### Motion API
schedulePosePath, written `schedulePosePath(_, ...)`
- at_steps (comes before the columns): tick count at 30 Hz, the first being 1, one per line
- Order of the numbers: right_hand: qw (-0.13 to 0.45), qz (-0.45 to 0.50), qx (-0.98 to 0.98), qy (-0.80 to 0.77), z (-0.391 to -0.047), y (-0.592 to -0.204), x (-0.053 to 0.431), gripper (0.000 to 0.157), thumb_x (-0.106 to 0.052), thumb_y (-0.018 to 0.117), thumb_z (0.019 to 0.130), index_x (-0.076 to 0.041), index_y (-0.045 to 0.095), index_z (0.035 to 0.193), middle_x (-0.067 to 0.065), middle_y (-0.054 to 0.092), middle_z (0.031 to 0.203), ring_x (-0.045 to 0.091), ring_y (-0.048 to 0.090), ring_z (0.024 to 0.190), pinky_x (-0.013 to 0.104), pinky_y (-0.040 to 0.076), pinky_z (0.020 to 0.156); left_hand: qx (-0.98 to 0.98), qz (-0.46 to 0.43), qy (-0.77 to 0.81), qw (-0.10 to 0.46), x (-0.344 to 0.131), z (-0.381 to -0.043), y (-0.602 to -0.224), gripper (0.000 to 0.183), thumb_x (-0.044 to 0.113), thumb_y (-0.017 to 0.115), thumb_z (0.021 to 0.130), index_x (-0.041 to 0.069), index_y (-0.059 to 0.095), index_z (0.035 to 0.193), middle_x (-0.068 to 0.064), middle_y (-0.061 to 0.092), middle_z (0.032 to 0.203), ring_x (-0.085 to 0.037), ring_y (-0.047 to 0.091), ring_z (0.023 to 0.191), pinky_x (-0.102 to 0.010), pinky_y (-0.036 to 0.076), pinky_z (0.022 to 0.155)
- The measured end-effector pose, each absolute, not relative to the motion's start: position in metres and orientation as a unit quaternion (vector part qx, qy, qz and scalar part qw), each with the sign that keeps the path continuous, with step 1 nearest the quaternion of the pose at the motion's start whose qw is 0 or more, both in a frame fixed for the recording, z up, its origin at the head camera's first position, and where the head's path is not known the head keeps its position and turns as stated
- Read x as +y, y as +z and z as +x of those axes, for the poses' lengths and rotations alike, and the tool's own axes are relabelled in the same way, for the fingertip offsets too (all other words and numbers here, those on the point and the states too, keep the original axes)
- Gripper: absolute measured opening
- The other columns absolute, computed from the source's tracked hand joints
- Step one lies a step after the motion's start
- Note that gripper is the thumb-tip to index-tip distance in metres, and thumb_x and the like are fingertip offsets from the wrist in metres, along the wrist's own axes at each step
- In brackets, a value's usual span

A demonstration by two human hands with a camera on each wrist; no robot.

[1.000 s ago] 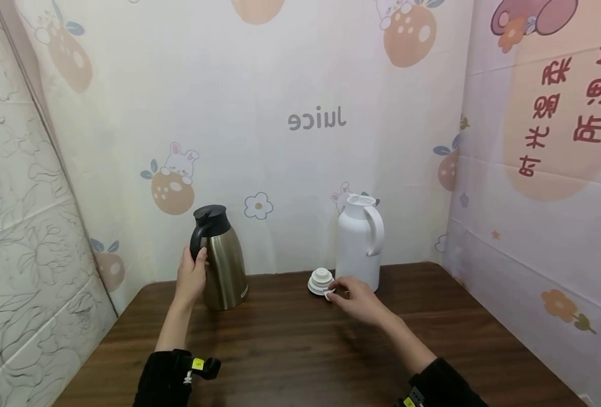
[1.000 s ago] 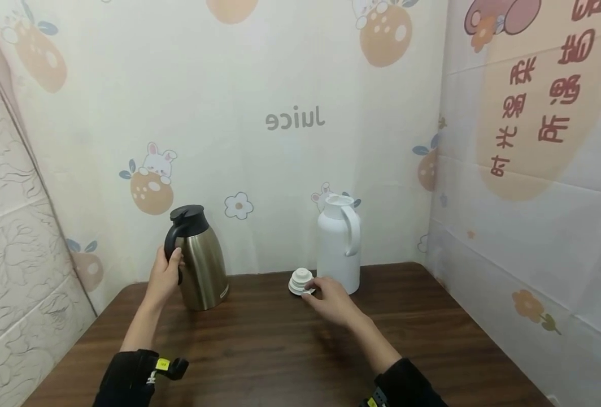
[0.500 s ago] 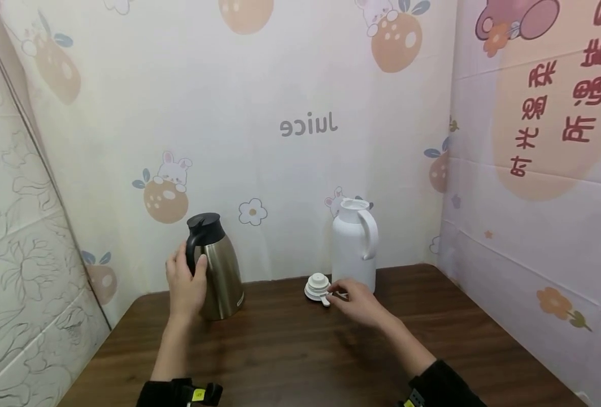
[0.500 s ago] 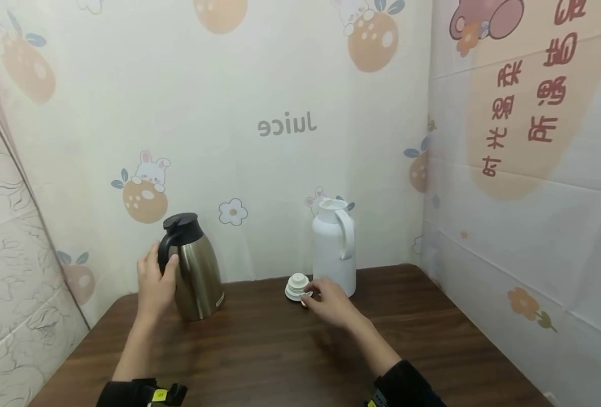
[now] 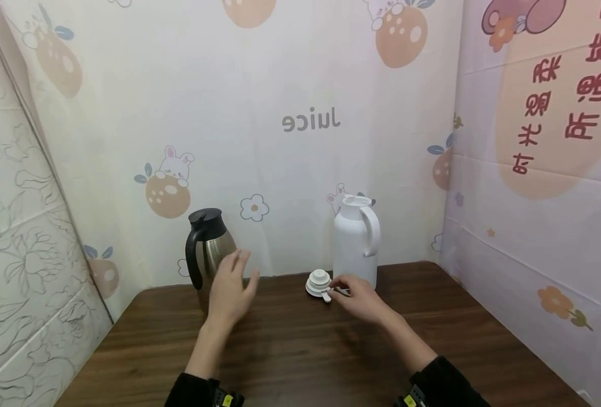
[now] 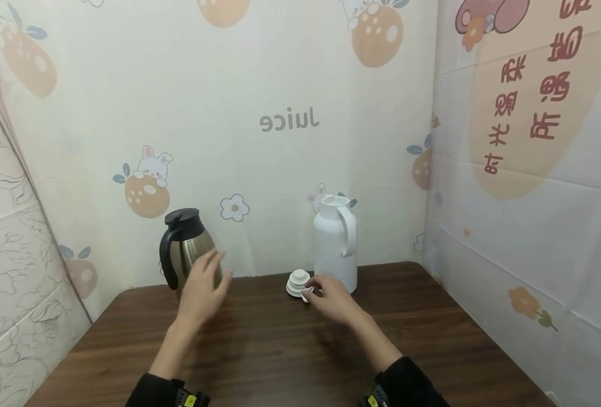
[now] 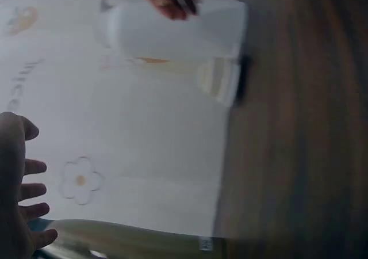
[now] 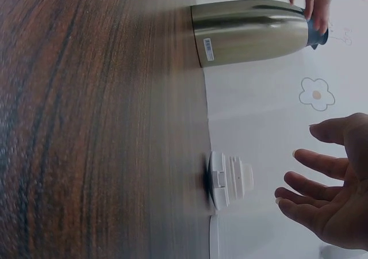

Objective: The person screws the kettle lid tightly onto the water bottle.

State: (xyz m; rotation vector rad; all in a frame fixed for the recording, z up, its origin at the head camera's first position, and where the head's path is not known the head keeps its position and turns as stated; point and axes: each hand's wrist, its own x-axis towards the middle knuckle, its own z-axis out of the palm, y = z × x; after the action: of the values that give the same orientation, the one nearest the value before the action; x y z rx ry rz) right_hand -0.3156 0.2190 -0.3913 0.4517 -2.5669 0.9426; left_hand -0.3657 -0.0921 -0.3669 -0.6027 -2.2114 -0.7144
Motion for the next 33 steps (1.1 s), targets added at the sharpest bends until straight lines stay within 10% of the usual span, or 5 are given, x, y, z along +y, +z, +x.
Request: schedulePosePath(33, 0.201, 0.161, -0.951, 0.171, -0.389, -0.404, 0.197, 0.041, -0.028, 0.063, 0.096, -0.012, 0.061, 0.134, 0.012, 0.060, 0.133, 0.029, 0.054, 0.121, 0.050, 0.048, 0.098, -0.891, -0.278, -0.218, 0.285, -0.069, -0.381, -0.407, 0.050, 0.044, 0.050, 0.100, 0.010, 0.059, 0.136, -0.011, 0.060, 0.137, -0.028, 0.049, 0.128, -0.053, 0.044, 0.102)
